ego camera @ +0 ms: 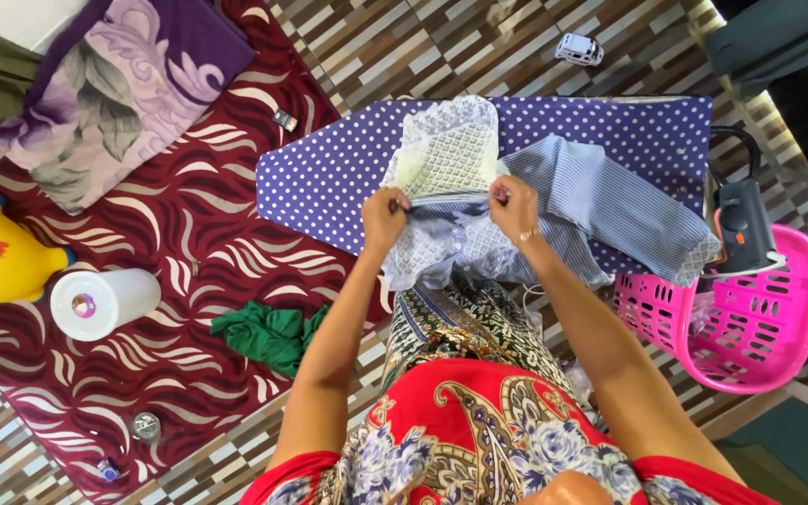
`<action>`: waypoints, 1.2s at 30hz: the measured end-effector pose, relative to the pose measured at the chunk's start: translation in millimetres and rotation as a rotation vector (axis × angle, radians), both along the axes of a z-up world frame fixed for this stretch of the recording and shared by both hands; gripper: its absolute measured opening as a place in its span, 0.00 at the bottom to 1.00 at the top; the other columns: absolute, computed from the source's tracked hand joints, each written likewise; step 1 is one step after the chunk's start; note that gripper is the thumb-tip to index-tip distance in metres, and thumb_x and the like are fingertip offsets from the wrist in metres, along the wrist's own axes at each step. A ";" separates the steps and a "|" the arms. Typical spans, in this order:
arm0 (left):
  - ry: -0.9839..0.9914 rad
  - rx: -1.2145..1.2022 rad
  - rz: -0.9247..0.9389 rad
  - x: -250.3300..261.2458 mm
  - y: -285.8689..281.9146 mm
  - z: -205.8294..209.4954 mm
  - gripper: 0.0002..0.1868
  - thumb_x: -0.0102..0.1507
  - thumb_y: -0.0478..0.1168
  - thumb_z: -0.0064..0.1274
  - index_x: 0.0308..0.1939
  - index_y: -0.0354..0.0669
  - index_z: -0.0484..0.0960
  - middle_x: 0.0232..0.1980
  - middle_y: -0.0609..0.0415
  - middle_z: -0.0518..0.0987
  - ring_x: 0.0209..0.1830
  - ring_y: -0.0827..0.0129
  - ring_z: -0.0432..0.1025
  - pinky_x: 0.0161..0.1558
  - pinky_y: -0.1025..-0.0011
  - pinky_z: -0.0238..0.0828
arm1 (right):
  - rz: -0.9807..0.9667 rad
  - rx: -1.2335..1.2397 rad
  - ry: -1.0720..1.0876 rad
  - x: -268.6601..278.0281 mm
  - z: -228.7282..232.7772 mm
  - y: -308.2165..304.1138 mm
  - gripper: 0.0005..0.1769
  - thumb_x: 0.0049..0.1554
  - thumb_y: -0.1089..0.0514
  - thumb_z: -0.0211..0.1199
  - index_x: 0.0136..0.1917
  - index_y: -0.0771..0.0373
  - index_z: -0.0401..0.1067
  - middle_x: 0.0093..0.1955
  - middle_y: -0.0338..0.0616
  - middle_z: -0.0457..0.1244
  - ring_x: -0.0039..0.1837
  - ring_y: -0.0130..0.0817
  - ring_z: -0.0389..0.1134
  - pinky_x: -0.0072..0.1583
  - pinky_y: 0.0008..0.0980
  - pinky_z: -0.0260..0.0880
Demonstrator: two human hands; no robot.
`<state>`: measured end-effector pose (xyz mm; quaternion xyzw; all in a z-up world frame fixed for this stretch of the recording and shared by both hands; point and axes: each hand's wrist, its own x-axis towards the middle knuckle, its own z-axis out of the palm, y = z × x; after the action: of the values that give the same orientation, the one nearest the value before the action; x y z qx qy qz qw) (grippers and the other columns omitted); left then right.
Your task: Ironing a blue and white striped shirt on an ironing board.
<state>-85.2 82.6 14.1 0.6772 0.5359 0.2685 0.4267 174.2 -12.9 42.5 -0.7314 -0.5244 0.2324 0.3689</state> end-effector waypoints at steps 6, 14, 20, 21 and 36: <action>0.030 0.065 0.014 9.3 2.8 97.4 0.08 0.56 0.30 0.52 0.39 0.36 0.80 0.15 0.47 0.68 0.12 0.60 0.63 0.22 0.64 0.57 | -0.196 -0.031 0.547 2.7 80.7 -11.7 0.03 0.57 0.71 0.54 0.45 0.68 0.68 0.34 0.43 0.59 0.35 0.35 0.73 0.35 0.29 0.79; -0.101 0.225 -0.092 123.9 104.8 144.4 0.09 0.69 0.38 0.49 0.49 0.39 0.81 0.33 0.41 0.83 0.30 0.61 0.77 0.36 0.64 0.71 | -0.322 0.388 0.730 77.0 144.4 81.7 0.09 0.68 0.62 0.51 0.61 0.66 0.63 0.59 0.54 0.65 0.52 0.40 0.78 0.51 0.35 0.80; -0.477 0.040 -0.136 81.2 120.3 39.6 0.33 0.72 0.36 0.49 0.80 0.44 0.53 0.81 0.44 0.59 0.82 0.54 0.53 0.77 0.57 0.47 | 0.095 0.339 0.453 179.6 55.7 69.0 0.27 0.68 0.63 0.59 0.77 0.67 0.55 0.72 0.54 0.61 0.75 0.40 0.62 0.73 0.34 0.64; -0.479 0.036 -0.144 49.3 101.8 16.9 0.33 0.72 0.36 0.49 0.80 0.44 0.53 0.81 0.44 0.59 0.82 0.54 0.53 0.77 0.57 0.47 | 0.086 0.339 0.449 187.1 46.2 36.2 0.27 0.68 0.63 0.59 0.77 0.67 0.55 0.72 0.54 0.61 0.75 0.40 0.62 0.73 0.34 0.64; -0.081 -0.781 0.116 -53.4 -8.7 -53.2 0.34 0.72 0.60 0.42 0.57 0.29 0.84 0.27 0.54 0.74 0.23 0.68 0.66 0.26 0.68 0.63 | -0.466 -0.791 -0.402 243.0 -33.2 -128.9 0.55 0.58 0.45 0.65 0.85 0.50 0.33 0.74 0.70 0.53 0.65 0.63 0.65 0.63 0.54 0.68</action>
<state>-138.5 73.9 -39.1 0.4213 0.6180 0.0946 0.6570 417.3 -141.8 9.3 -0.9433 -0.2795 0.1790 -0.0029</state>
